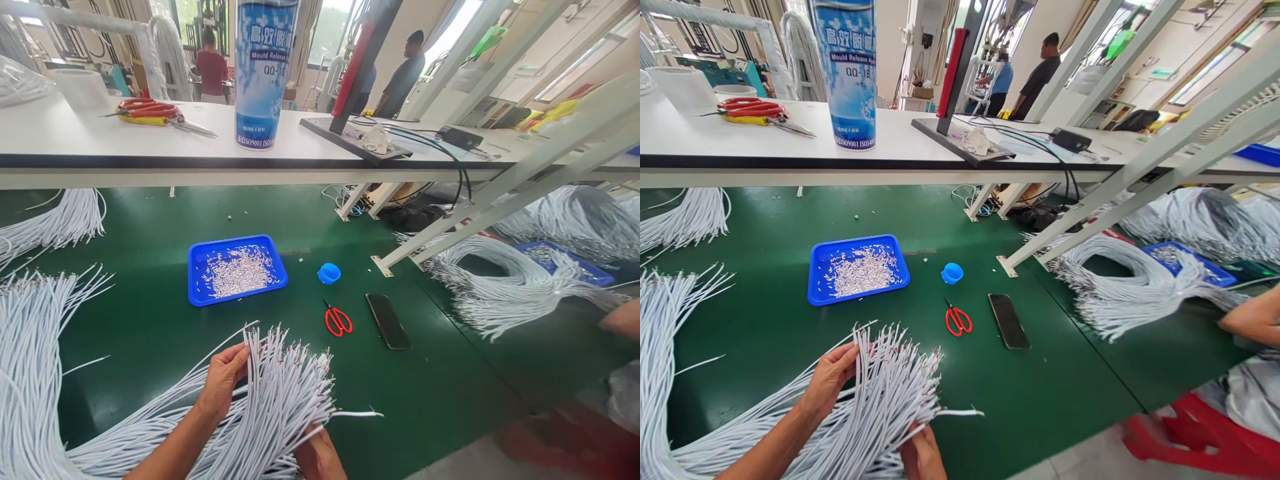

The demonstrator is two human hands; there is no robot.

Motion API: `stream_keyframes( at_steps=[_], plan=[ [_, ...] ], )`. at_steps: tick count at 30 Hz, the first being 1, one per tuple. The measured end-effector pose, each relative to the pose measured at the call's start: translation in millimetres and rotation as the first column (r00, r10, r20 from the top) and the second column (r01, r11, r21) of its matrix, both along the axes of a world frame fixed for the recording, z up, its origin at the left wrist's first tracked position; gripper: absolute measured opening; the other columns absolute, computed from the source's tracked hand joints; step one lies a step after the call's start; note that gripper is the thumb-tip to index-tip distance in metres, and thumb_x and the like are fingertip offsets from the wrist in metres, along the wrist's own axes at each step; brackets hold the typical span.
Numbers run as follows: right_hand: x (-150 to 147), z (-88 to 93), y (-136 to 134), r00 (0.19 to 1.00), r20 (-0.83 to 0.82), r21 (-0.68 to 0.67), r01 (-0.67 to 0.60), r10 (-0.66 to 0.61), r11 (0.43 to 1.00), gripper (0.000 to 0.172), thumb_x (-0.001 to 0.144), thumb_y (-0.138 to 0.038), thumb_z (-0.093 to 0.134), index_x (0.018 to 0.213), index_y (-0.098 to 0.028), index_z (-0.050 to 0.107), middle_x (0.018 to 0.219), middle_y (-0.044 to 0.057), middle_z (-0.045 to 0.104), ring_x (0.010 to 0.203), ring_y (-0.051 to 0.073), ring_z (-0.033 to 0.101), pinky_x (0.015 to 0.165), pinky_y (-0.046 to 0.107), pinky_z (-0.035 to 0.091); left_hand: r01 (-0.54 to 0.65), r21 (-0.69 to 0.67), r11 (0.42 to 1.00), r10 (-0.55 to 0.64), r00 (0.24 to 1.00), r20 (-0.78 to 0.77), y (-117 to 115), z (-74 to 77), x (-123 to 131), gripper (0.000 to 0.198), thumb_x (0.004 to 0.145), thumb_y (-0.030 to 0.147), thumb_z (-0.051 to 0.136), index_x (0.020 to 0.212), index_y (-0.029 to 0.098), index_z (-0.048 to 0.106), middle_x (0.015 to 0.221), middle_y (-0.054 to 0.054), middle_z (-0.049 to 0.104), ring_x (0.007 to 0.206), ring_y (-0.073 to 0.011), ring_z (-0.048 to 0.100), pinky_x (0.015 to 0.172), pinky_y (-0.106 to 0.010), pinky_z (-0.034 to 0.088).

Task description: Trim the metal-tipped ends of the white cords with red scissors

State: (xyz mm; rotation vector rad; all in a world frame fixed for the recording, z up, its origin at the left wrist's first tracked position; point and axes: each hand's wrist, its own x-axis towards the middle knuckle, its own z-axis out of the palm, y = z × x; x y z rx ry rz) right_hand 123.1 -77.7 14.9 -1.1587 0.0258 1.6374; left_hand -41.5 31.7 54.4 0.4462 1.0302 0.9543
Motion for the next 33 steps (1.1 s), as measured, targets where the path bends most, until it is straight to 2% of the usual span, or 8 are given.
stream_keyframes(
  at_steps=[5, 10, 17, 22, 25, 28, 31, 33],
  plan=[
    [4.4, 6.9, -0.2, 0.999, 0.011, -0.002, -0.035, 0.035, 0.999, 0.050, 0.054, -0.045, 0.078, 0.096, -0.019, 0.069, 0.092, 0.009, 0.070, 0.096, 0.028, 0.060, 0.087, 0.040, 0.042, -0.015, -0.035, 0.999, 0.015, 1.000, 0.013, -0.5, -1.5, -1.5, 0.036, 0.068, 0.035, 0.071, 0.097, 0.013, 0.070, 0.088, -0.011, 0.073, 0.083, -0.0249, 0.067, 0.081, -0.035, 0.048],
    [8.4, 12.0, -0.2, 0.997, 0.006, -0.008, -0.071, 0.071, 0.997, 0.046, 0.053, -0.040, 0.080, 0.092, -0.018, 0.070, 0.094, 0.010, 0.070, 0.097, 0.027, 0.060, 0.088, 0.039, 0.041, -0.024, -0.058, 0.998, 0.026, 0.999, 0.026, -0.3, -2.1, -2.2, 0.037, 0.069, 0.035, 0.071, 0.099, 0.014, 0.069, 0.092, -0.011, 0.072, 0.089, -0.0245, 0.066, 0.082, -0.033, 0.049],
    [2.0, 14.0, 0.6, 0.997, -0.083, 0.038, 0.008, -0.005, 0.999, 0.041, 0.060, -0.033, 0.077, 0.097, -0.019, 0.068, 0.098, 0.008, 0.069, 0.095, 0.024, 0.060, 0.088, 0.037, 0.041, -0.021, -0.067, 0.998, 0.024, 0.999, 0.041, -1.3, -9.2, -3.9, 0.034, 0.070, 0.034, 0.071, 0.097, 0.014, 0.069, 0.092, -0.009, 0.072, 0.092, -0.0228, 0.064, 0.084, -0.031, 0.047],
    [3.8, 13.9, 0.7, 0.994, -0.105, 0.042, 0.005, -0.001, 0.999, 0.037, 0.063, -0.032, 0.075, 0.096, -0.018, 0.068, 0.096, 0.007, 0.070, 0.094, 0.023, 0.060, 0.088, 0.036, 0.041, 0.000, -0.142, 0.990, 0.014, 0.995, 0.101, 7.2, -11.9, -0.8, 0.035, 0.074, 0.038, 0.065, 0.102, 0.016, 0.065, 0.085, -0.006, 0.069, 0.082, -0.0177, 0.063, 0.079, -0.031, 0.049],
    [4.9, 13.8, 0.7, 0.994, -0.111, 0.067, 0.007, 0.001, 0.998, 0.036, 0.063, -0.031, 0.076, 0.095, -0.019, 0.069, 0.093, 0.006, 0.070, 0.094, 0.022, 0.060, 0.087, 0.035, 0.041, 0.088, -0.215, 0.973, -0.078, 0.995, 0.055, 19.7, -12.2, 7.3, 0.039, 0.070, 0.038, 0.069, 0.103, 0.017, 0.064, 0.070, 0.000, 0.063, 0.064, -0.0113, 0.058, 0.065, -0.025, 0.048],
    [3.1, 12.4, 1.2, 0.996, -0.089, 0.088, -0.002, 0.010, 0.996, 0.036, 0.064, -0.031, 0.075, 0.096, -0.018, 0.068, 0.093, 0.007, 0.070, 0.093, 0.022, 0.060, 0.086, 0.035, 0.042, 0.221, -0.252, 0.942, -0.247, 0.966, -0.075, 30.9, -14.5, 19.8, 0.037, 0.060, 0.031, 0.078, 0.092, 0.013, 0.068, 0.066, 0.000, 0.062, 0.051, -0.0070, 0.049, 0.047, -0.018, 0.035],
    [2.3, 8.7, 2.5, 0.999, -0.009, 0.097, -0.046, 0.047, 0.994, 0.037, 0.065, -0.037, 0.072, 0.095, -0.016, 0.068, 0.094, 0.008, 0.069, 0.090, 0.022, 0.061, 0.081, 0.033, 0.044, 0.270, -0.257, 0.928, -0.303, 0.948, -0.096, 36.1, -18.8, 32.5, 0.034, 0.056, 0.031, 0.079, 0.081, 0.010, 0.069, 0.066, -0.003, 0.065, 0.050, -0.0087, 0.050, 0.045, -0.020, 0.030],
    [8.8, 6.5, 3.6, 0.983, 0.116, 0.077, -0.149, 0.140, 0.986, 0.038, 0.067, -0.044, 0.068, 0.093, -0.016, 0.068, 0.091, 0.008, 0.069, 0.085, 0.021, 0.062, 0.074, 0.031, 0.046, 0.261, -0.252, 0.932, -0.296, 0.949, -0.113, 36.6, -21.4, 38.4, 0.035, 0.054, 0.033, 0.080, 0.079, 0.011, 0.070, 0.065, -0.004, 0.065, 0.052, -0.0109, 0.053, 0.048, -0.021, 0.032]
  ],
)
